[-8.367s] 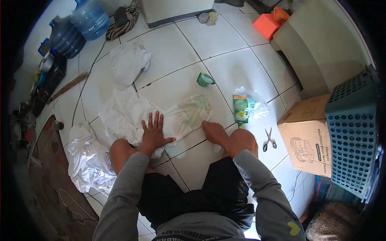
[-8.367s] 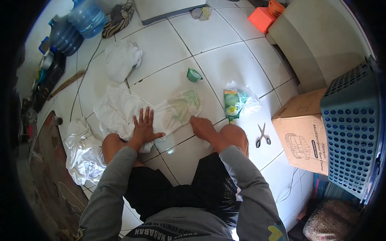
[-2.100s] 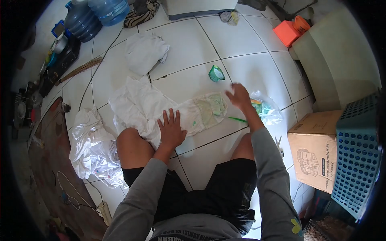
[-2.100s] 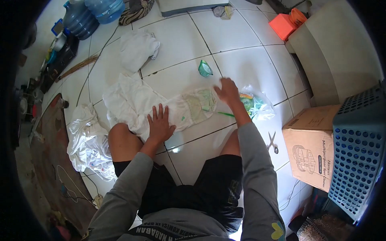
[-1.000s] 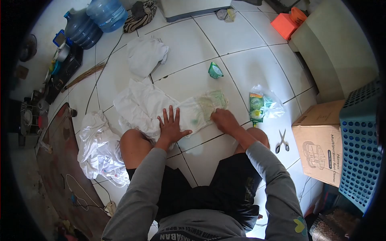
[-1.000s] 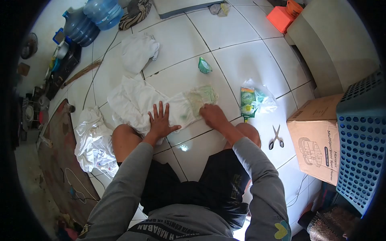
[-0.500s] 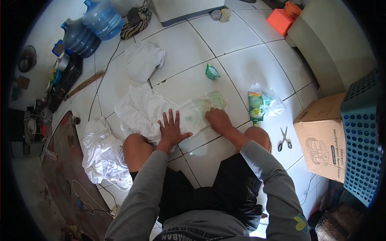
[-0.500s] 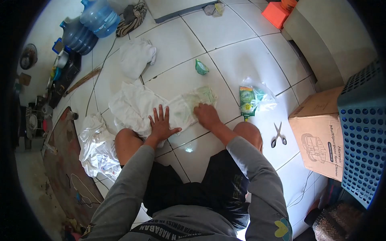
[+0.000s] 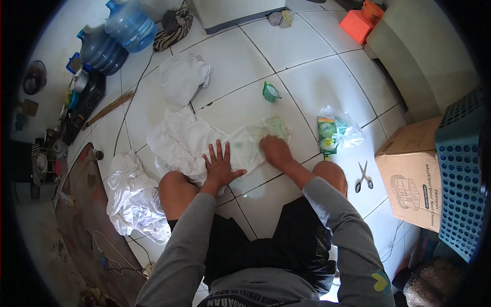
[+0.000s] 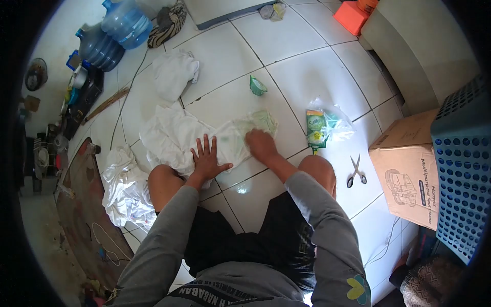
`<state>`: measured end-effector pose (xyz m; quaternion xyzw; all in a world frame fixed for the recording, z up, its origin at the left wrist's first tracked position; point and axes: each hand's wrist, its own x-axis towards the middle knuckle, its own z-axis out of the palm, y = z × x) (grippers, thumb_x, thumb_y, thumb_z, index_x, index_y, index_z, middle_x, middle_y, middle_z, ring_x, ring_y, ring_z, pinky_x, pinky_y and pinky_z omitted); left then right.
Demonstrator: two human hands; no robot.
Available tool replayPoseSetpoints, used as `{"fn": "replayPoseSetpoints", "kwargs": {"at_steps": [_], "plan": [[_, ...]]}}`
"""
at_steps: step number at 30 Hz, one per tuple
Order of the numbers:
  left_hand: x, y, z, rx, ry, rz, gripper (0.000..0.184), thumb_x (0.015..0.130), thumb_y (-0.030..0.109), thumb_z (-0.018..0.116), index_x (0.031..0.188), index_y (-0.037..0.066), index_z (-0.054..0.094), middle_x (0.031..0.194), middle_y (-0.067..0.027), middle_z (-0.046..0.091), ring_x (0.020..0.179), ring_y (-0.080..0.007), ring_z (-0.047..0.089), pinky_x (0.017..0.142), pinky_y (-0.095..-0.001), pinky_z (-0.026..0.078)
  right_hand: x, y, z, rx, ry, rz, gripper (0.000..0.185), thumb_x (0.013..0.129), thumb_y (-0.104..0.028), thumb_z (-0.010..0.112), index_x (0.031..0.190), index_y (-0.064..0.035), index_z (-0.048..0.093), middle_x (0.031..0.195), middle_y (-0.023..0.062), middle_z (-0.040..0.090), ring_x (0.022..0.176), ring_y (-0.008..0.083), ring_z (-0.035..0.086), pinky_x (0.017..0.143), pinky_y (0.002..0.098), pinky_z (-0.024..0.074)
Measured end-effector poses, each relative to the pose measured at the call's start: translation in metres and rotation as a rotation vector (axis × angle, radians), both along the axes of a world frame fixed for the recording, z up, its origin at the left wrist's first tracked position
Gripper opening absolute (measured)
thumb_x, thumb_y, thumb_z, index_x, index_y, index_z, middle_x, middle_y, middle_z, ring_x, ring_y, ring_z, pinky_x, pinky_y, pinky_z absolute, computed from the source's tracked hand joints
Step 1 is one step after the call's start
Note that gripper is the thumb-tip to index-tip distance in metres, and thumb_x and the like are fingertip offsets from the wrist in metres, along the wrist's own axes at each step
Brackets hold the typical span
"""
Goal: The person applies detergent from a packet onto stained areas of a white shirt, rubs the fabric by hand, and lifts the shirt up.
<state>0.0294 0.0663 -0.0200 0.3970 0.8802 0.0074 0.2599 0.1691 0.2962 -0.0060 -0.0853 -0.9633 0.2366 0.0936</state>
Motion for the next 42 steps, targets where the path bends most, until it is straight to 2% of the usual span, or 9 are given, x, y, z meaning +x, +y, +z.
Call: {"fn": "replayPoseSetpoints", "kwargs": {"at_steps": [11, 15, 19, 21, 26, 29, 35, 38, 42], "plan": [[-0.001, -0.001, -0.009, 0.053, 0.034, 0.006, 0.145, 0.077, 0.087, 0.075, 0.179, 0.012, 0.004, 0.184, -0.0227, -0.011, 0.167, -0.0509, -0.018, 0.124, -0.0805, -0.005, 0.029, 0.062, -0.009, 0.081, -0.047, -0.236, 0.010, 0.095, -0.017, 0.066, 0.089, -0.0091, 0.069, 0.093, 0.0152, 0.069, 0.091, 0.0392, 0.071, 0.078, 0.0545, 0.0558], [0.001, 0.002, 0.001, 0.008, 0.001, 0.006, 0.146, 0.078, 0.087, 0.075, 0.179, 0.013, -0.001, 0.184, -0.0235, -0.013, 0.166, -0.0523, -0.018, 0.124, -0.0803, -0.004, 0.049, 0.049, -0.003, -0.005, -0.076, 0.164, 0.012, 0.098, -0.019, 0.065, 0.091, -0.0098, 0.070, 0.095, 0.0148, 0.069, 0.089, 0.0391, 0.070, 0.078, 0.0547, 0.0554], [0.000, 0.003, -0.001, -0.012, 0.024, 0.004, 0.146, 0.079, 0.087, 0.074, 0.178, 0.012, -0.002, 0.184, -0.0230, -0.014, 0.166, -0.0516, -0.019, 0.124, -0.0809, -0.004, 0.049, 0.075, -0.020, 0.084, -0.066, -0.223, 0.008, 0.096, -0.018, 0.069, 0.092, -0.0110, 0.070, 0.094, 0.0130, 0.069, 0.089, 0.0378, 0.071, 0.078, 0.0537, 0.0556], [-0.003, 0.004, 0.002, -0.001, 0.024, 0.002, 0.146, 0.079, 0.087, 0.074, 0.178, 0.012, -0.002, 0.184, -0.0230, -0.015, 0.166, -0.0514, -0.020, 0.123, -0.0810, -0.004, 0.052, 0.054, -0.024, 0.087, 0.095, 0.143, 0.012, 0.097, -0.020, 0.070, 0.090, -0.0107, 0.071, 0.091, 0.0129, 0.068, 0.088, 0.0382, 0.071, 0.076, 0.0538, 0.0555], [-0.001, 0.002, -0.002, -0.006, 0.034, -0.010, 0.146, 0.079, 0.087, 0.074, 0.178, 0.012, -0.003, 0.183, -0.0239, -0.016, 0.166, -0.0518, -0.021, 0.123, -0.0813, -0.004, 0.032, 0.084, -0.004, 0.060, 0.000, -0.286, 0.018, 0.100, -0.023, 0.069, 0.091, -0.0072, 0.069, 0.094, 0.0157, 0.067, 0.093, 0.0407, 0.070, 0.081, 0.0536, 0.0564], [-0.002, 0.004, 0.000, -0.029, 0.013, -0.001, 0.146, 0.079, 0.087, 0.074, 0.178, 0.011, -0.003, 0.183, -0.0239, -0.016, 0.165, -0.0522, -0.021, 0.123, -0.0815, -0.005, 0.041, 0.057, -0.007, 0.054, 0.006, 0.000, 0.011, 0.098, -0.018, 0.067, 0.093, -0.0090, 0.072, 0.093, 0.0142, 0.070, 0.093, 0.0388, 0.072, 0.081, 0.0536, 0.0570], [-0.003, 0.001, -0.005, -0.004, 0.027, -0.015, 0.147, 0.079, 0.088, 0.073, 0.178, 0.011, -0.003, 0.183, -0.0246, -0.017, 0.165, -0.0535, -0.020, 0.122, -0.0824, -0.004, 0.039, 0.090, -0.002, 0.079, 0.013, -0.445, 0.014, 0.099, -0.018, 0.064, 0.093, -0.0086, 0.072, 0.095, 0.0151, 0.071, 0.095, 0.0391, 0.071, 0.081, 0.0547, 0.0560], [-0.002, 0.004, -0.002, -0.042, 0.024, -0.015, 0.147, 0.080, 0.088, 0.073, 0.178, 0.010, -0.004, 0.183, -0.0248, -0.018, 0.165, -0.0538, -0.020, 0.122, -0.0827, -0.004, 0.044, 0.053, -0.001, 0.027, 0.027, -0.028, 0.016, 0.101, -0.019, 0.062, 0.091, -0.0096, 0.071, 0.093, 0.0154, 0.070, 0.092, 0.0386, 0.070, 0.077, 0.0550, 0.0540], [-0.003, 0.001, -0.005, -0.011, 0.040, -0.015, 0.147, 0.079, 0.088, 0.074, 0.178, 0.010, -0.003, 0.183, -0.0249, -0.017, 0.165, -0.0543, -0.020, 0.122, -0.0828, -0.004, 0.029, 0.096, -0.008, 0.080, 0.045, -0.384, 0.014, 0.098, -0.018, 0.062, 0.089, -0.0100, 0.070, 0.091, 0.0150, 0.068, 0.090, 0.0391, 0.070, 0.078, 0.0526, 0.0548]]}}
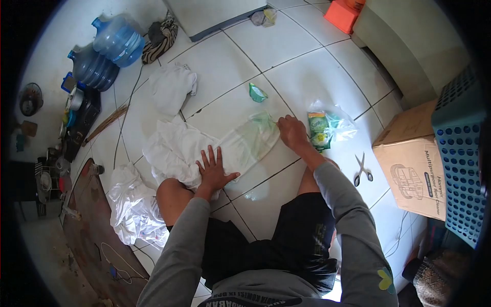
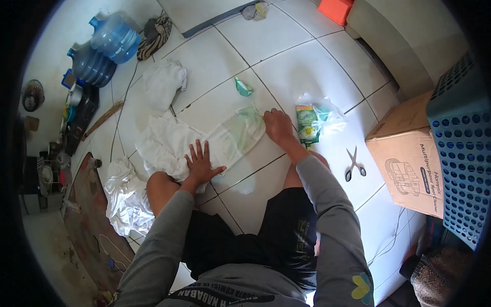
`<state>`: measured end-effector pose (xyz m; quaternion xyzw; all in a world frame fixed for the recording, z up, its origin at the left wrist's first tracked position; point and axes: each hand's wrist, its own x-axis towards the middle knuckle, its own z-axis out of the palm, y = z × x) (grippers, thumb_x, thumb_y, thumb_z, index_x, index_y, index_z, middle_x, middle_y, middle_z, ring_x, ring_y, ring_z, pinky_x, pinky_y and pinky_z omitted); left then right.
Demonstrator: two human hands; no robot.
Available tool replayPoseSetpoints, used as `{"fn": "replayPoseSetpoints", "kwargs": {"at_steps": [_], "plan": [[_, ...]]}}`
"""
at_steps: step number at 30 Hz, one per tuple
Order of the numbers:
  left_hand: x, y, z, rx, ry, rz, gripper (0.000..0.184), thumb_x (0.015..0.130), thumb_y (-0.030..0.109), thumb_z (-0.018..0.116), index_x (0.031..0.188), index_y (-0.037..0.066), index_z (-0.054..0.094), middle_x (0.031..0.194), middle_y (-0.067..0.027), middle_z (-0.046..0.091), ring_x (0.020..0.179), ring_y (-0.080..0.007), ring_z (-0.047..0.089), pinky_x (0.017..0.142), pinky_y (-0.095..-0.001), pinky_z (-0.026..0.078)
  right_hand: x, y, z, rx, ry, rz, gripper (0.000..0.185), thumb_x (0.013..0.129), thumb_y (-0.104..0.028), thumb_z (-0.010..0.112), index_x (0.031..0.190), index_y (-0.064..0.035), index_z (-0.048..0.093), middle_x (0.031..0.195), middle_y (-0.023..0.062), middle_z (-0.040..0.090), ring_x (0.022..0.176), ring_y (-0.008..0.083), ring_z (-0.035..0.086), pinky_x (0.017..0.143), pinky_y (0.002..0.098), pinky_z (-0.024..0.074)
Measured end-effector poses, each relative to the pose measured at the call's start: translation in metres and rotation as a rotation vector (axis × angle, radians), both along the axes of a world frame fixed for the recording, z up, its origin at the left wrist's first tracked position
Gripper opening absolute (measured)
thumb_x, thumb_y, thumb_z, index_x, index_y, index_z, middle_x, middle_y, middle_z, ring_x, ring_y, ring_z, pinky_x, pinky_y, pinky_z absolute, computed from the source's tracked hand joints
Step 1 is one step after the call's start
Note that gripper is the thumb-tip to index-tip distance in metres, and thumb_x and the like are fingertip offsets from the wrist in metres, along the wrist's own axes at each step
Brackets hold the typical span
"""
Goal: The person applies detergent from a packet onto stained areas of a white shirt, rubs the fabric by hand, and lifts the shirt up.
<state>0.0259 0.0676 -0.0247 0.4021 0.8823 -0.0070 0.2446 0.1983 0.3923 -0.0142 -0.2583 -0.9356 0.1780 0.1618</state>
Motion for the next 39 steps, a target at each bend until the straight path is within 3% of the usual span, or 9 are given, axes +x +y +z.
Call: {"fn": "replayPoseSetpoints", "kwargs": {"at_steps": [4, 8, 12, 17, 19, 27, 33, 35, 39], "plan": [[0.001, 0.002, 0.002, 0.008, -0.020, 0.009, 0.147, 0.079, 0.087, 0.074, 0.178, 0.009, -0.003, 0.183, -0.0255, -0.016, 0.165, -0.0542, -0.020, 0.122, -0.0829, -0.004, -0.004, -0.056, -0.012, 0.008, 0.073, 0.405, 0.016, 0.098, -0.018, 0.061, 0.089, -0.0092, 0.070, 0.091, 0.0157, 0.069, 0.089, 0.0408, 0.070, 0.078, 0.0540, 0.0545], [0.002, 0.001, 0.002, 0.010, -0.016, 0.003, 0.146, 0.080, 0.087, 0.073, 0.178, 0.009, -0.002, 0.183, -0.0259, -0.016, 0.165, -0.0537, -0.021, 0.122, -0.0829, -0.005, -0.032, -0.042, -0.005, 0.005, 0.029, 0.057, 0.016, 0.097, -0.020, 0.062, 0.088, -0.0089, 0.069, 0.090, 0.0148, 0.069, 0.088, 0.0394, 0.070, 0.076, 0.0534, 0.0545], [0.001, 0.003, 0.002, 0.012, -0.013, 0.003, 0.146, 0.080, 0.087, 0.074, 0.178, 0.009, -0.003, 0.182, -0.0258, -0.017, 0.165, -0.0536, -0.022, 0.122, -0.0831, -0.004, -0.028, -0.081, -0.001, -0.044, 0.057, 0.420, 0.020, 0.101, -0.021, 0.062, 0.089, -0.0075, 0.069, 0.091, 0.0149, 0.069, 0.087, 0.0403, 0.069, 0.075, 0.0550, 0.0538], [0.001, 0.000, -0.002, 0.045, -0.039, 0.023, 0.146, 0.078, 0.089, 0.072, 0.178, 0.011, 0.000, 0.183, -0.0253, -0.015, 0.165, -0.0533, -0.021, 0.122, -0.0811, -0.008, -0.027, -0.066, -0.007, -0.078, -0.005, 0.059, 0.016, 0.100, -0.019, 0.062, 0.090, -0.0084, 0.068, 0.093, 0.0141, 0.069, 0.090, 0.0396, 0.069, 0.077, 0.0552, 0.0540], [0.001, -0.002, -0.001, 0.035, -0.026, 0.018, 0.146, 0.078, 0.089, 0.072, 0.178, 0.011, 0.000, 0.183, -0.0251, -0.015, 0.165, -0.0533, -0.020, 0.123, -0.0812, -0.008, -0.015, -0.071, -0.014, -0.027, 0.022, 0.412, 0.014, 0.100, -0.019, 0.062, 0.094, -0.0082, 0.069, 0.095, 0.0143, 0.070, 0.092, 0.0397, 0.069, 0.079, 0.0558, 0.0539], [0.001, -0.003, -0.001, 0.050, -0.016, 0.002, 0.145, 0.079, 0.086, 0.074, 0.178, 0.012, -0.002, 0.183, -0.0252, -0.015, 0.165, -0.0542, -0.020, 0.122, -0.0830, -0.002, 0.034, -0.020, -0.020, -0.104, -0.089, 0.403, 0.014, 0.101, -0.018, 0.060, 0.106, -0.0077, 0.068, 0.104, 0.0183, 0.070, 0.100, 0.0443, 0.068, 0.087, 0.0574, 0.0543], [0.013, -0.018, -0.003, 0.304, 0.206, 0.010, 0.114, 0.088, 0.061, 0.083, 0.175, 0.011, 0.028, 0.179, -0.0228, 0.027, 0.165, -0.0490, 0.021, 0.125, -0.0759, 0.018, 0.072, 0.029, 0.014, -0.100, -0.230, -0.208, 0.014, 0.101, -0.015, 0.063, 0.108, -0.0047, 0.068, 0.110, 0.0225, 0.068, 0.109, 0.0454, 0.070, 0.090, 0.0565, 0.0559], [0.007, -0.018, 0.005, 0.429, 0.110, 0.068, 0.088, 0.089, 0.045, 0.087, 0.162, 0.011, 0.051, 0.159, -0.0166, 0.057, 0.151, -0.0393, 0.046, 0.117, -0.0661, 0.034, 0.085, 0.024, 0.007, -0.063, -0.274, -0.218, 0.013, 0.099, -0.011, 0.064, 0.108, -0.0035, 0.069, 0.112, 0.0233, 0.068, 0.109, 0.0463, 0.070, 0.091, 0.0566, 0.0565], [0.003, -0.021, 0.028, 0.456, 0.157, 0.130, 0.076, 0.087, 0.039, 0.088, 0.152, 0.011, 0.060, 0.137, -0.0141, 0.069, 0.131, -0.0340, 0.062, 0.103, -0.0554, 0.044, 0.098, 0.027, 0.003, 0.064, -0.342, -0.252, 0.017, 0.094, -0.005, 0.067, 0.111, -0.0026, 0.070, 0.117, 0.0233, 0.068, 0.109, 0.0464, 0.070, 0.093, 0.0564, 0.0577]]}}
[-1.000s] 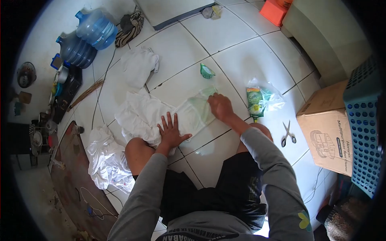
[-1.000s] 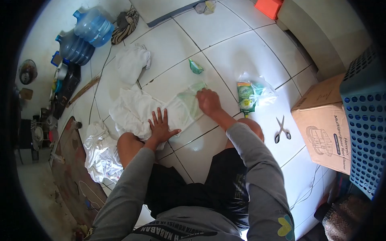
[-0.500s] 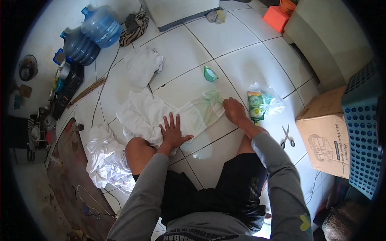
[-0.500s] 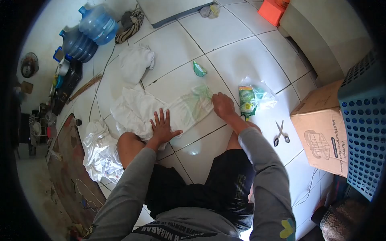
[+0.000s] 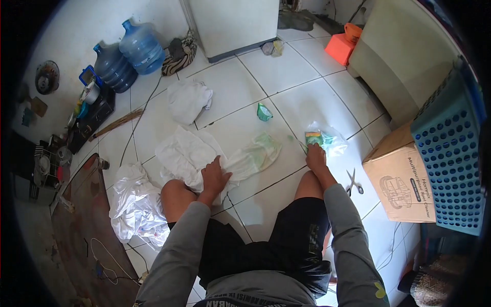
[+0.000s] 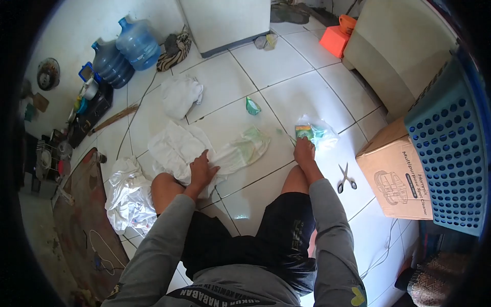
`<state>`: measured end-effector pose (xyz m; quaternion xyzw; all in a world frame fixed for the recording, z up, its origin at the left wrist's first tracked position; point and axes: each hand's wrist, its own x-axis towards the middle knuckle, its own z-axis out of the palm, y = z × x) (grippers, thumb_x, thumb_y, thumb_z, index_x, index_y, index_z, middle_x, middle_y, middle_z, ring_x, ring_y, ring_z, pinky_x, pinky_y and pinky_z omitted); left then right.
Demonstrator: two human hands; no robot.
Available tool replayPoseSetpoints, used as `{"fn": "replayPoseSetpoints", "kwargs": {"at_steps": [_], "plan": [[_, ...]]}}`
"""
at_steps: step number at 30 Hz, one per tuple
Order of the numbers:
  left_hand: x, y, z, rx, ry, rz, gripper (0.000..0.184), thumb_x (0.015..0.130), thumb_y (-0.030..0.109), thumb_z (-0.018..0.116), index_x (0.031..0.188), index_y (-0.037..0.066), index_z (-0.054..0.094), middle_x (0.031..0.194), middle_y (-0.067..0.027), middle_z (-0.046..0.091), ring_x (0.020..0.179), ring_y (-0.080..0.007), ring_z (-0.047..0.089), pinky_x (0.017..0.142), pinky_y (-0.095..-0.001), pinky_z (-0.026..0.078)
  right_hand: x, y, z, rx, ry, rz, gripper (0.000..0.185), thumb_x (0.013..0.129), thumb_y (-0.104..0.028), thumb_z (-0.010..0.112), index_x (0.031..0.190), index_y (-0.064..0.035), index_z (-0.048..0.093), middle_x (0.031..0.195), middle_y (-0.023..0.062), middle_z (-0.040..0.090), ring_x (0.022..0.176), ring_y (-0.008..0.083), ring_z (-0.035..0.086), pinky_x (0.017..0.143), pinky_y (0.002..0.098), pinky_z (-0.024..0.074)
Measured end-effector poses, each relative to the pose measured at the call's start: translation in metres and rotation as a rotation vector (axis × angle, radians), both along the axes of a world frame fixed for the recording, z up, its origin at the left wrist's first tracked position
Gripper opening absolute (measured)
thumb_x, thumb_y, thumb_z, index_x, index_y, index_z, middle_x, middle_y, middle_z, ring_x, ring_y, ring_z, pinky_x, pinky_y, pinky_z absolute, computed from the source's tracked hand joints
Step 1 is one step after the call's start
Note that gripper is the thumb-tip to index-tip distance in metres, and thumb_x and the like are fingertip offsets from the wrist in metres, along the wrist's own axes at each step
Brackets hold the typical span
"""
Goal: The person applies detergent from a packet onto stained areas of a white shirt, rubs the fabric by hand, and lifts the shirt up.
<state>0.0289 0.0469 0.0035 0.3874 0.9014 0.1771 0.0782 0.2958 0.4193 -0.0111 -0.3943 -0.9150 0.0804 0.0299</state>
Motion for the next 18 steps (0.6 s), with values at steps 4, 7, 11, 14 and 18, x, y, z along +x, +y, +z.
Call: {"fn": "replayPoseSetpoints", "kwargs": {"at_steps": [4, 7, 11, 14, 18], "plan": [[-0.029, -0.005, 0.019, 0.232, -0.101, -0.028, 0.049, 0.092, 0.030, 0.084, 0.133, 0.007, 0.073, 0.108, -0.0193, 0.076, 0.104, -0.0379, 0.072, 0.091, -0.0502, 0.053, -0.014, -0.029, 0.002, 0.338, 0.137, -0.043, 0.033, 0.091, -0.010, 0.071, 0.124, -0.0045, 0.071, 0.120, 0.0200, 0.068, 0.108, 0.0457, 0.071, 0.096, 0.0552, 0.0575], [-0.041, -0.005, 0.065, 0.476, -0.129, -0.057, 0.037, 0.095, 0.026, 0.081, 0.123, 0.003, 0.076, 0.095, -0.0212, 0.076, 0.090, -0.0403, 0.073, 0.084, -0.0477, 0.057, -0.031, -0.065, 0.029, 0.161, 0.198, 0.036, 0.039, 0.096, -0.018, 0.072, 0.133, -0.0038, 0.070, 0.124, 0.0192, 0.071, 0.110, 0.0435, 0.071, 0.097, 0.0533, 0.0576], [-0.056, -0.004, 0.173, 0.578, -0.238, -0.024, 0.030, 0.100, 0.021, 0.076, 0.122, 0.001, 0.073, 0.085, -0.0127, 0.072, 0.077, -0.0227, 0.069, 0.073, -0.0378, 0.054, -0.043, -0.110, 0.103, -0.471, 0.103, 0.092, 0.047, 0.102, -0.027, 0.070, 0.143, -0.0038, 0.066, 0.127, 0.0182, 0.074, 0.115, 0.0377, 0.072, 0.100, 0.0474, 0.0575], [-0.058, -0.006, 0.266, 0.661, -0.306, -0.038, 0.026, 0.104, 0.018, 0.072, 0.125, 0.002, 0.070, 0.087, -0.0054, 0.071, 0.076, -0.0116, 0.064, 0.069, -0.0311, 0.050, -0.048, -0.140, 0.149, -0.850, -0.071, 0.370, 0.057, 0.106, -0.038, 0.069, 0.152, -0.0045, 0.061, 0.127, 0.0173, 0.077, 0.122, 0.0320, 0.071, 0.103, 0.0423, 0.0561], [-0.066, -0.005, 0.367, 1.053, -0.512, -0.087, 0.021, 0.109, 0.015, 0.067, 0.127, 0.005, 0.067, 0.095, -0.0015, 0.073, 0.078, -0.0076, 0.065, 0.069, -0.0264, 0.050, -0.063, -0.169, 0.181, -0.919, 0.014, 0.650, 0.067, 0.106, -0.044, 0.071, 0.157, -0.0028, 0.056, 0.131, 0.0162, 0.076, 0.125, 0.0308, 0.070, 0.105, 0.0417, 0.0553]]}}
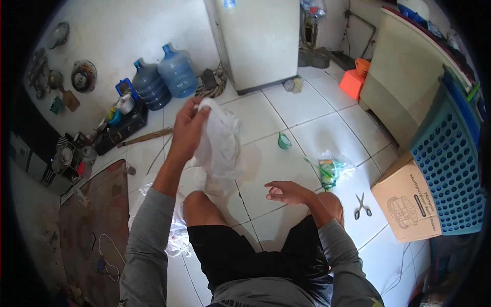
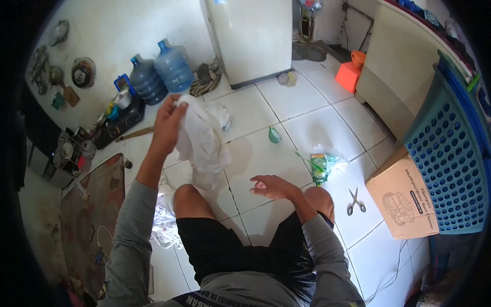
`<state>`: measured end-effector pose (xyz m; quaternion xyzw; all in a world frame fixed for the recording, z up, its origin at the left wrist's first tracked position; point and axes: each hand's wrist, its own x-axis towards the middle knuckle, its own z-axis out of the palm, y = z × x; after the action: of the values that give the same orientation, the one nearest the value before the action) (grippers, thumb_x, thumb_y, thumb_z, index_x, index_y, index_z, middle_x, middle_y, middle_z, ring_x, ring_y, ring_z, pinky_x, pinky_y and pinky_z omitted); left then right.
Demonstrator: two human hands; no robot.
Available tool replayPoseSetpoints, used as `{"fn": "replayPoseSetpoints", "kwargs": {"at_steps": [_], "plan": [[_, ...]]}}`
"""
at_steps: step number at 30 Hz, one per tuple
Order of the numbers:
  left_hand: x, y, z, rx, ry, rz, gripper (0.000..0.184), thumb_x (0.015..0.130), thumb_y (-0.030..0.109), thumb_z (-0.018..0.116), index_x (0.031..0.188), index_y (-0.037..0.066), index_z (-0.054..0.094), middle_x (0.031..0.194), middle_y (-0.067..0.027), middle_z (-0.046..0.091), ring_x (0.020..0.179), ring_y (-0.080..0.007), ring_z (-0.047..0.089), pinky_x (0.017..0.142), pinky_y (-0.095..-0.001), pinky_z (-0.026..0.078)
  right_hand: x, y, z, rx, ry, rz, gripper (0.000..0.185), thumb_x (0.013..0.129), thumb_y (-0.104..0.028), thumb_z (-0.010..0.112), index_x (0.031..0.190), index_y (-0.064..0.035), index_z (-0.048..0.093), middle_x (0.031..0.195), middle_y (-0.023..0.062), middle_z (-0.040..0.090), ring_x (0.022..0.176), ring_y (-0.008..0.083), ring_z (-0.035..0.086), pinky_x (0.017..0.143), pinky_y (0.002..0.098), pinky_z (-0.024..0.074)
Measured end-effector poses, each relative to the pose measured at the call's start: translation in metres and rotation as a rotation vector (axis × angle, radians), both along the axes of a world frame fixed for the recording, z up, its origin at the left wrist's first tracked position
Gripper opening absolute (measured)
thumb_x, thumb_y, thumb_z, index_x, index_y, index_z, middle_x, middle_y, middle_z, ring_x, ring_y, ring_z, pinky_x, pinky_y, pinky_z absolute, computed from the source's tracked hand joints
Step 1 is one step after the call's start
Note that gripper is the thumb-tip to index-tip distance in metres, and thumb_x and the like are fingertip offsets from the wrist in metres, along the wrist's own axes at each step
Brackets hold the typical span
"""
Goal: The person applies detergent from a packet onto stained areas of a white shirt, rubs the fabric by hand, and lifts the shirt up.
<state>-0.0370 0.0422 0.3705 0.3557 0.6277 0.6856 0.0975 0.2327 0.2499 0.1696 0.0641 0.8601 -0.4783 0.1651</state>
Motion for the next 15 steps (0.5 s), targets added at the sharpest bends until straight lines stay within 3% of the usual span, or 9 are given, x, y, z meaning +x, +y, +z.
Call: {"fn": "replayPoseSetpoints", "kwargs": {"at_steps": [2, 3, 6, 8, 9, 10, 12, 13, 15], "plan": [[0.001, -0.002, 0.054, 0.068, -0.004, -0.001, 0.020, 0.109, 0.016, 0.066, 0.126, 0.005, 0.067, 0.096, -0.0023, 0.074, 0.080, -0.0087, 0.067, 0.071, -0.0266, 0.053, -0.013, -0.012, 0.012, 0.095, 0.421, -0.052, 0.077, 0.106, -0.049, 0.070, 0.161, 0.0000, 0.047, 0.133, 0.0206, 0.073, 0.119, 0.0356, 0.070, 0.103, 0.0473, 0.0560], [0.003, -0.002, 0.077, 0.127, -0.025, -0.015, 0.019, 0.110, 0.017, 0.066, 0.126, 0.006, 0.068, 0.098, -0.0030, 0.075, 0.081, -0.0099, 0.069, 0.073, -0.0268, 0.055, -0.022, -0.017, 0.025, 0.105, 0.437, -0.045, 0.077, 0.106, -0.049, 0.070, 0.161, 0.0000, 0.047, 0.133, 0.0206, 0.073, 0.119, 0.0356, 0.070, 0.103, 0.0473, 0.0560], [0.004, -0.005, 0.126, 0.188, -0.085, -0.054, 0.017, 0.110, 0.018, 0.066, 0.123, 0.008, 0.068, 0.102, -0.0046, 0.078, 0.083, -0.0120, 0.072, 0.076, -0.0284, 0.058, -0.043, -0.031, 0.076, 0.016, 0.636, -0.370, 0.083, 0.105, -0.036, 0.075, 0.168, -0.0019, 0.033, 0.133, 0.0210, 0.071, 0.123, 0.0332, 0.069, 0.101, 0.0476, 0.0568], [-0.001, -0.006, 0.146, 0.198, -0.079, -0.029, 0.015, 0.110, 0.019, 0.066, 0.120, 0.009, 0.069, 0.101, -0.0039, 0.077, 0.083, -0.0130, 0.073, 0.076, -0.0302, 0.060, -0.057, -0.025, 0.107, -0.239, 0.762, -0.603, 0.084, 0.104, -0.023, 0.078, 0.168, -0.0017, 0.029, 0.125, 0.0184, 0.072, 0.117, 0.0262, 0.071, 0.098, 0.0425, 0.0576], [-0.005, -0.008, 0.151, 0.198, -0.096, -0.047, 0.014, 0.110, 0.019, 0.066, 0.119, 0.009, 0.069, 0.101, -0.0031, 0.077, 0.083, -0.0129, 0.073, 0.075, -0.0305, 0.060, -0.063, -0.023, 0.119, -0.435, 0.892, -0.679, 0.080, 0.101, -0.016, 0.080, 0.166, -0.0051, 0.034, 0.116, 0.0147, 0.073, 0.103, 0.0201, 0.073, 0.089, 0.0371, 0.0591], [-0.008, -0.010, 0.154, 0.198, -0.118, -0.064, 0.013, 0.110, 0.019, 0.066, 0.118, 0.009, 0.069, 0.101, -0.0023, 0.076, 0.084, -0.0127, 0.073, 0.075, -0.0307, 0.060, -0.062, -0.023, 0.140, -0.431, 0.898, -0.670, 0.080, 0.101, -0.016, 0.080, 0.166, -0.0051, 0.034, 0.116, 0.0147, 0.073, 0.103, 0.0201, 0.073, 0.089, 0.0371, 0.0591], [-0.009, -0.014, 0.160, 0.199, -0.133, -0.075, 0.011, 0.110, 0.018, 0.066, 0.117, 0.010, 0.069, 0.100, -0.0018, 0.076, 0.084, -0.0126, 0.073, 0.076, -0.0307, 0.060, -0.058, -0.018, 0.181, -0.256, 0.930, -0.653, 0.063, 0.099, -0.012, 0.080, 0.155, -0.0070, 0.051, 0.111, 0.0121, 0.073, 0.087, 0.0195, 0.074, 0.079, 0.0355, 0.0599], [-0.010, -0.016, 0.162, 0.191, -0.154, -0.089, 0.010, 0.110, 0.018, 0.066, 0.115, 0.010, 0.069, 0.100, -0.0013, 0.076, 0.085, -0.0124, 0.073, 0.076, -0.0306, 0.060, -0.069, -0.001, 0.184, 0.023, 0.949, -0.517, 0.041, 0.097, -0.008, 0.080, 0.135, -0.0050, 0.065, 0.102, 0.0113, 0.073, 0.080, 0.0205, 0.073, 0.072, 0.0350, 0.0592], [-0.016, -0.019, 0.162, 0.212, -0.148, -0.082, 0.010, 0.110, 0.019, 0.066, 0.113, 0.010, 0.069, 0.099, -0.0009, 0.075, 0.084, -0.0119, 0.072, 0.075, -0.0305, 0.060, -0.083, 0.019, 0.191, 0.117, 1.049, -0.489, 0.033, 0.097, -0.008, 0.079, 0.128, -0.0033, 0.067, 0.098, 0.0120, 0.072, 0.079, 0.0218, 0.072, 0.072, 0.0348, 0.0588]]}}
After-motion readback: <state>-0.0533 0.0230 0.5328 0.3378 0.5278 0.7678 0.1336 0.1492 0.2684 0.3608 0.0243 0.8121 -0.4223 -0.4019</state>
